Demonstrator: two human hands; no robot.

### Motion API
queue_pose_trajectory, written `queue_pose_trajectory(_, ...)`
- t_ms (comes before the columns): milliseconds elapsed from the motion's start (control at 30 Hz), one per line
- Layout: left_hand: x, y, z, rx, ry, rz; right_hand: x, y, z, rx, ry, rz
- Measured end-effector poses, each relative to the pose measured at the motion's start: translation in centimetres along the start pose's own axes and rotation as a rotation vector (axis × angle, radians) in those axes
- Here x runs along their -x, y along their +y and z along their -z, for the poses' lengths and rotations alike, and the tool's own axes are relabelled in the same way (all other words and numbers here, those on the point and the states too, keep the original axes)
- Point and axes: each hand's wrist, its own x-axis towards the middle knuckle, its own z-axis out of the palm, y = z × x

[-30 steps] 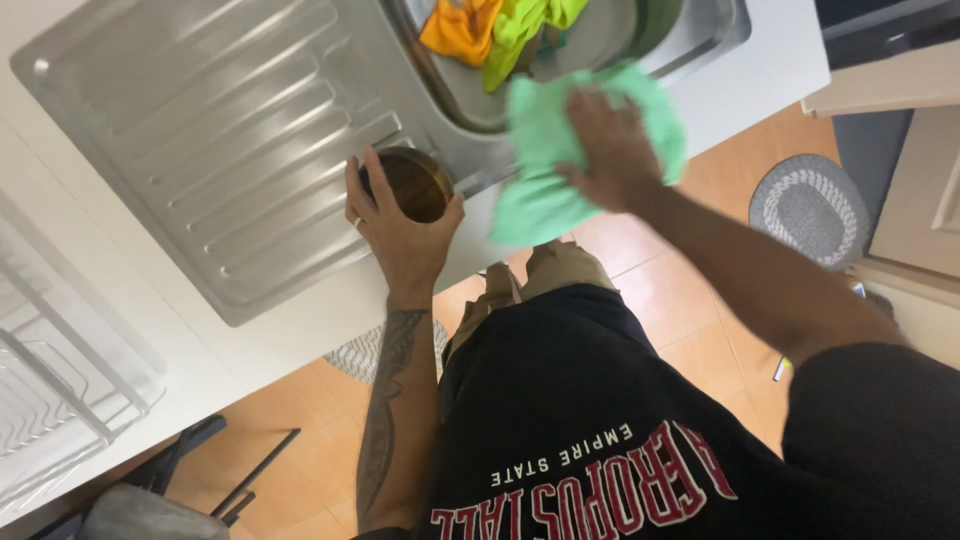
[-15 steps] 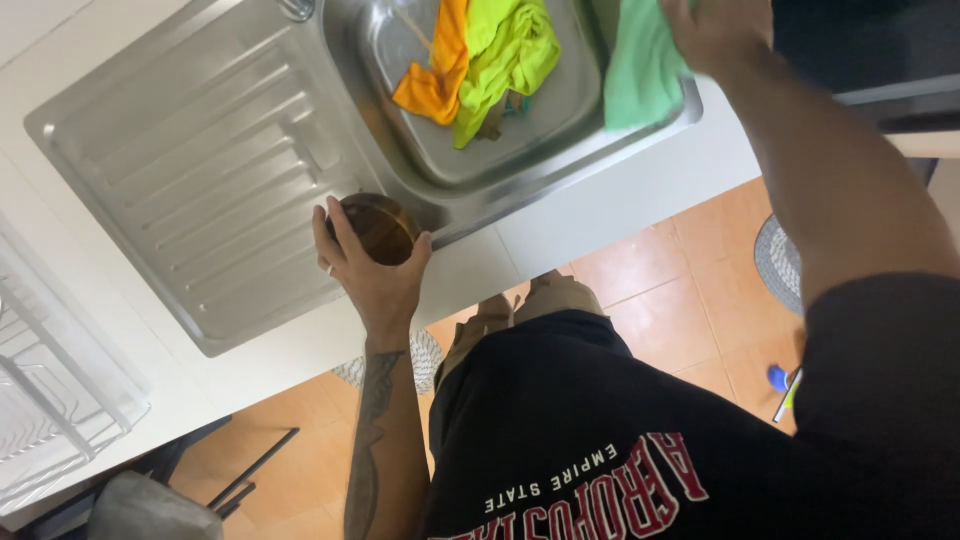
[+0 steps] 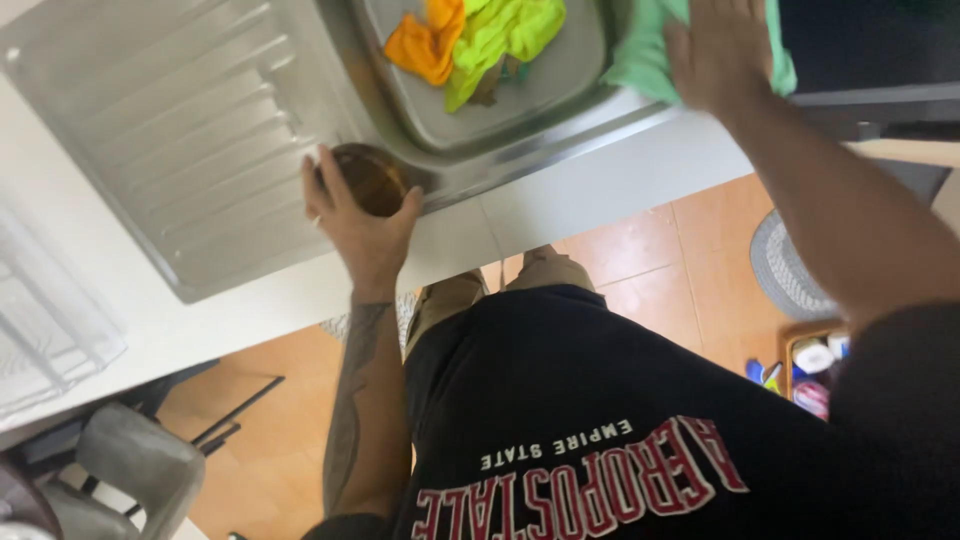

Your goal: The person washes several colorful cloths in a kitchen sink filled with soapy water, rinsing them under running water. They then use a green cloth to wipe the sink area and a wooden bowl before returning to rinse the cloths again.

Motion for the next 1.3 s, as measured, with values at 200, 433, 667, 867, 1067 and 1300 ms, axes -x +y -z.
queue_pose_trajectory(200, -0.2, -0.5, -0.5, 0.031, -0.054, 0.049, 9.9, -8.2, -5.7, 0.022, 0.193, 0.169)
queue_pose_trajectory(433, 2.0, -6.6, 2.9, 0.061, 0.005, -0.003, 11.9, -29.6, -10.9, 0.028, 0.188, 0.452)
queue_pose_trajectory(667, 2.2, -17.6, 9.5, 0.178, 0.046, 0.153, 7.3, -47.3, -13.6, 0.039, 0.223, 0.796)
queue_pose_trajectory(867, 2.2, -23.8, 12.0, 0.404, 0.134, 0.211, 4.2, -56.5, -14.0, 0.077, 0.111, 0.933)
queue_pose_trajectory(1067, 1.9, -30.5, 11.2, 1.374, 0.21, 0.368, 0.5, -57.8, -15.6, -0.667, -0.087, 0.799)
queue_pose_trajectory(1300, 2.8, -32.8, 17.3, 2.244, 0.23, 0.688, 6.4, -67.4, -9.6, -1.023, -0.229, 0.743)
